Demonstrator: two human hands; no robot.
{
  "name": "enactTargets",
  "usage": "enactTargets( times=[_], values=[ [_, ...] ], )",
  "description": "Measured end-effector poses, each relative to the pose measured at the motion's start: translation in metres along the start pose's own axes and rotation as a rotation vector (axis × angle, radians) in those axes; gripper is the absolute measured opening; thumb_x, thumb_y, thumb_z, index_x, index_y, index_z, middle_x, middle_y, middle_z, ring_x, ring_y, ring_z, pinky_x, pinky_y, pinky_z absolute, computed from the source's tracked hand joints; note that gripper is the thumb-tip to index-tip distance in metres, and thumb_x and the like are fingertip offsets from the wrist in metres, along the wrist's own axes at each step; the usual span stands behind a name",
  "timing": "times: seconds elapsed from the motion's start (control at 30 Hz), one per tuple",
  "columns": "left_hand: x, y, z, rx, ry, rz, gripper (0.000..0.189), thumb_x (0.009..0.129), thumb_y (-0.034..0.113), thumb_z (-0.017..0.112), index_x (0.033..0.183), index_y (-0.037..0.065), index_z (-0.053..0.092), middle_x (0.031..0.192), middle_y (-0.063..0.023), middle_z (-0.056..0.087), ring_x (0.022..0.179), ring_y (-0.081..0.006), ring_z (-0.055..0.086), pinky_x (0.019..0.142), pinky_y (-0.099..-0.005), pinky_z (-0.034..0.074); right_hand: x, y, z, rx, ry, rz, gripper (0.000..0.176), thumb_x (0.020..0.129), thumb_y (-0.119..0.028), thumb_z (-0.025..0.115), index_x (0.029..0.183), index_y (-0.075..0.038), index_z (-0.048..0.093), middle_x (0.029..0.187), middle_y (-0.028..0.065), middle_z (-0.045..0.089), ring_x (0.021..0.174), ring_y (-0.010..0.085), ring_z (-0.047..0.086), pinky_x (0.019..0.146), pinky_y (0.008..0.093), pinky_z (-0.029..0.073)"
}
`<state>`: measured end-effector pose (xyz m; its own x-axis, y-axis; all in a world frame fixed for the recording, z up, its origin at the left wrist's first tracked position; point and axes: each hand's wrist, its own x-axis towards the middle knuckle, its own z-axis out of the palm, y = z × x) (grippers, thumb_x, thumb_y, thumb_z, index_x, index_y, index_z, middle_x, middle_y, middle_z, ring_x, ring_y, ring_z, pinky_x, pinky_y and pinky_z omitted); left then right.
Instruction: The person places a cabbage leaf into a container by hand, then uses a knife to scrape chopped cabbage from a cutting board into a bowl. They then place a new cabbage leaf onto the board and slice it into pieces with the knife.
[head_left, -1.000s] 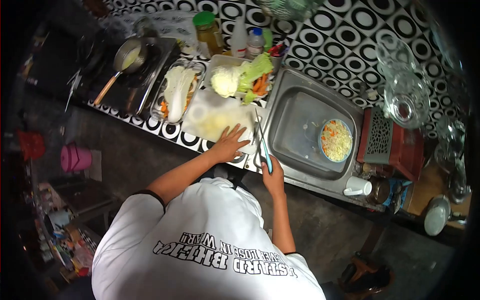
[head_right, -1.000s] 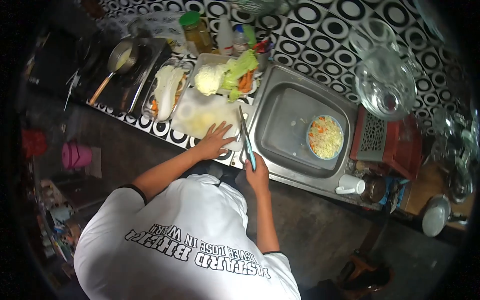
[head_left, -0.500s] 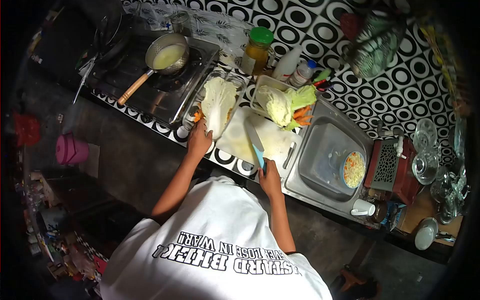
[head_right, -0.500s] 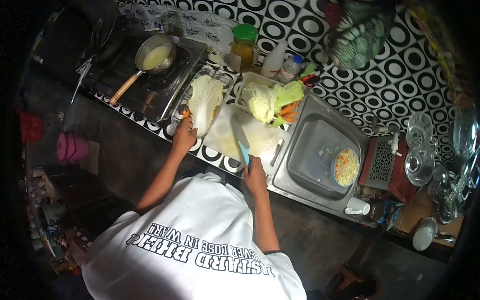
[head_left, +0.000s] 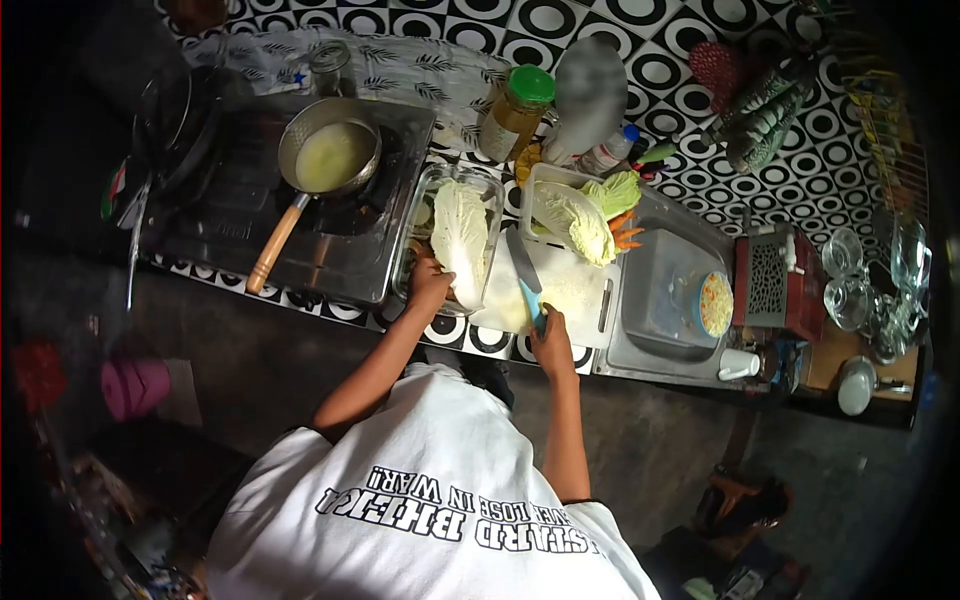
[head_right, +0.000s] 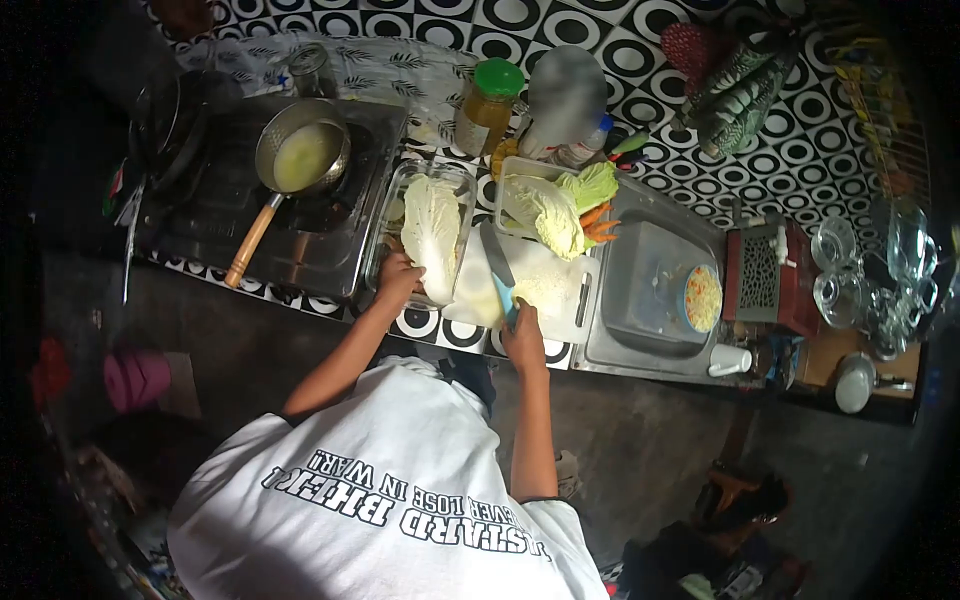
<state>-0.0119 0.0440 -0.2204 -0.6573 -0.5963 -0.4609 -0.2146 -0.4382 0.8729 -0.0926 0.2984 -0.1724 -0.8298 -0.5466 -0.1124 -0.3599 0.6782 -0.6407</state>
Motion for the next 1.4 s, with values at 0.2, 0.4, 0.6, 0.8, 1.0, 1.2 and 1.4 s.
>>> enactTargets(
  times=[0.2,0.4,0.6,0.8,1.0,1.2,1.4],
  values=[
    [-0.015,0.032,-0.016,-0.187,-0.188,-0.163,0.010,0.086,0.002,0.059,0.096,-0.002,0.060,0.092,-0.0098,0.063,0.079,-0.0209,0.065,0.067,-0.0321,0.057,-0.009,0.006,0.005,-0.004,0.011,0.076,0.057,0.080,-0.001,0.065,0.132,0.001,0.043,0.117,0.0254,0.051,0.106,0.0427,0.054,0.088,0.0431,0.047],
    [-0.024,0.058,-0.035,-0.312,-0.310,-0.210,0.014,0.088,0.005,0.060,0.101,0.001,0.058,0.096,-0.0090,0.062,0.088,-0.0215,0.063,0.078,-0.0364,0.056,-0.011,0.003,0.006,-0.020,0.026,0.146,0.063,0.080,-0.003,0.067,0.136,0.001,0.038,0.117,0.0248,0.050,0.104,0.0406,0.055,0.087,0.0414,0.048],
    [-0.033,0.059,-0.027,-0.048,-0.205,-0.303,0.021,0.085,0.009,0.066,0.103,0.004,0.056,0.098,-0.0083,0.062,0.095,-0.0233,0.062,0.083,-0.0404,0.053,-0.017,-0.003,0.006,-0.029,0.044,0.129,0.076,0.082,-0.010,0.068,0.144,0.000,0.027,0.117,0.0252,0.048,0.102,0.0390,0.055,0.086,0.0419,0.048],
    [-0.008,0.034,-0.021,-0.069,-0.231,-0.344,0.029,0.084,0.007,0.065,0.111,0.003,0.056,0.106,-0.0104,0.063,0.090,-0.0246,0.065,0.079,-0.0401,0.055,-0.012,-0.008,0.004,-0.035,0.015,0.131,0.075,0.082,-0.010,0.067,0.144,0.000,0.025,0.120,0.0253,0.047,0.105,0.0409,0.056,0.089,0.0440,0.048],
    [-0.001,0.026,-0.006,-0.062,-0.222,-0.438,0.036,0.084,0.006,0.067,0.118,0.005,0.056,0.110,-0.0102,0.064,0.097,-0.0253,0.064,0.080,-0.0385,0.054,-0.008,-0.012,0.002,-0.066,-0.021,0.154,0.077,0.080,-0.008,0.069,0.143,0.001,0.026,0.119,0.0248,0.047,0.104,0.0412,0.056,0.089,0.0445,0.049],
    [-0.013,0.035,0.022,0.059,-0.043,-0.361,0.043,0.083,0.005,0.066,0.124,0.007,0.053,0.117,-0.0102,0.062,0.100,-0.0273,0.064,0.081,-0.0405,0.055,-0.008,-0.008,0.013,-0.056,-0.018,0.087,0.079,0.074,-0.001,0.070,0.141,0.002,0.028,0.119,0.0251,0.045,0.104,0.0441,0.053,0.089,0.0443,0.048],
    [-0.011,0.026,0.015,-0.050,-0.015,-0.252,0.046,0.083,0.001,0.061,0.128,0.005,0.051,0.117,-0.0109,0.062,0.100,-0.0264,0.065,0.082,-0.0371,0.055,-0.011,-0.010,0.011,0.032,-0.018,0.076,0.069,0.076,0.002,0.065,0.138,-0.001,0.035,0.118,0.0253,0.045,0.104,0.0444,0.052,0.090,0.0437,0.046]
  ],
)
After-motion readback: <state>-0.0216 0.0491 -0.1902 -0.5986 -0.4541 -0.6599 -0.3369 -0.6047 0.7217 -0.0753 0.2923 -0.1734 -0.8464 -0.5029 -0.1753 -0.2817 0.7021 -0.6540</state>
